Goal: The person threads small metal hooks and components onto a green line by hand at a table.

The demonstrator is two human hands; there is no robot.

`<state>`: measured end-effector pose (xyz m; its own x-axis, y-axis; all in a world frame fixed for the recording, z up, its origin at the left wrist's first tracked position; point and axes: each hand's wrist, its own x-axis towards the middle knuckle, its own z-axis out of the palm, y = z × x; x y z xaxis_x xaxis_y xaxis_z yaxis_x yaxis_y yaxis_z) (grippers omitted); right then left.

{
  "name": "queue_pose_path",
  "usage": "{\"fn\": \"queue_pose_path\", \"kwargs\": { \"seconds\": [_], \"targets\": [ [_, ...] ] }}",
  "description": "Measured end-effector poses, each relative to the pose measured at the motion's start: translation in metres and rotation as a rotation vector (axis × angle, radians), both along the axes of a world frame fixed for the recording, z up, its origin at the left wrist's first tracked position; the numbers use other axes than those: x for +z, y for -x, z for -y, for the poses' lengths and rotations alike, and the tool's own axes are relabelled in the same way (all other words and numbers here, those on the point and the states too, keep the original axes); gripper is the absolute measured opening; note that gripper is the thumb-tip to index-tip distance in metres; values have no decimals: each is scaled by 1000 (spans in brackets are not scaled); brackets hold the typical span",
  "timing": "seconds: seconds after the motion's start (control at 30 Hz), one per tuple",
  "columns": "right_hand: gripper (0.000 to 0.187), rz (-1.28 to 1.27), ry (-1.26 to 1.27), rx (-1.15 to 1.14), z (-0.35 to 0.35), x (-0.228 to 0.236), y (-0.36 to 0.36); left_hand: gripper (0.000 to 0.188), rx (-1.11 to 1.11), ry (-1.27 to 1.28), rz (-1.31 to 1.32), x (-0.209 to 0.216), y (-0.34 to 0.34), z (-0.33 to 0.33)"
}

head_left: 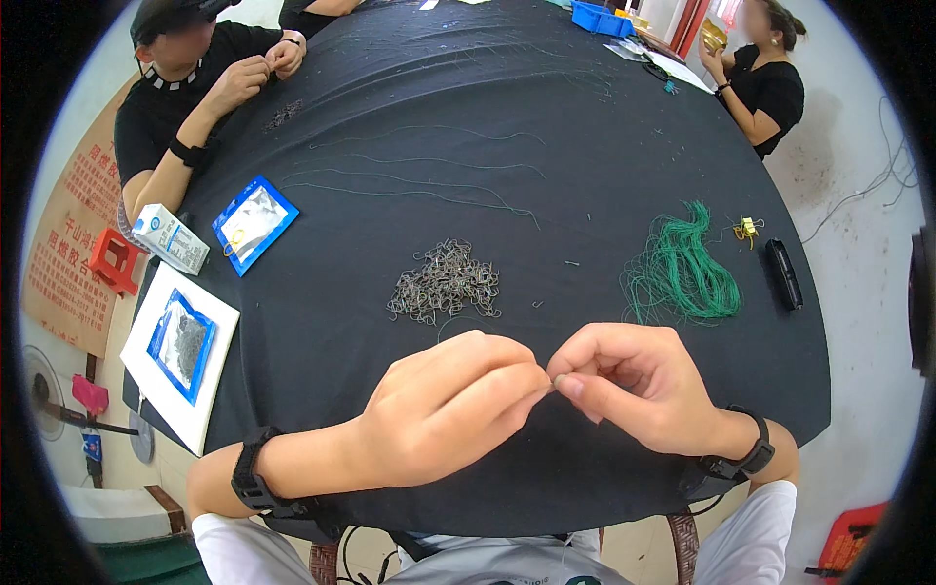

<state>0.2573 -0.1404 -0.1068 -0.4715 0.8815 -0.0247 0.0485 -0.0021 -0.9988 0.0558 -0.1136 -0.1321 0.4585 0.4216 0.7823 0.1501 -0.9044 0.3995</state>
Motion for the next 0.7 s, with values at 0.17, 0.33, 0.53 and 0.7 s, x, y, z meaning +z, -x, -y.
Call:
{"fn": "queue_pose_path", "kwargs": {
  "seconds": [0.17, 0.33, 0.53, 0.7],
  "targets": [
    [8, 118, -191, -46, 0, 1, 1, 16, -5, 265, -9, 8, 2, 6],
    [8, 84, -141, -37, 1, 0, 0, 15, -23, 235, 14, 5, 1, 6],
    [8, 3, -11, 21, 0, 6, 0, 17, -43, 165, -4, 5, 2, 4],
    [7, -38, -3, 8, 1, 5, 2, 18, -30, 156, 9, 3, 1, 5]
  ]
}}
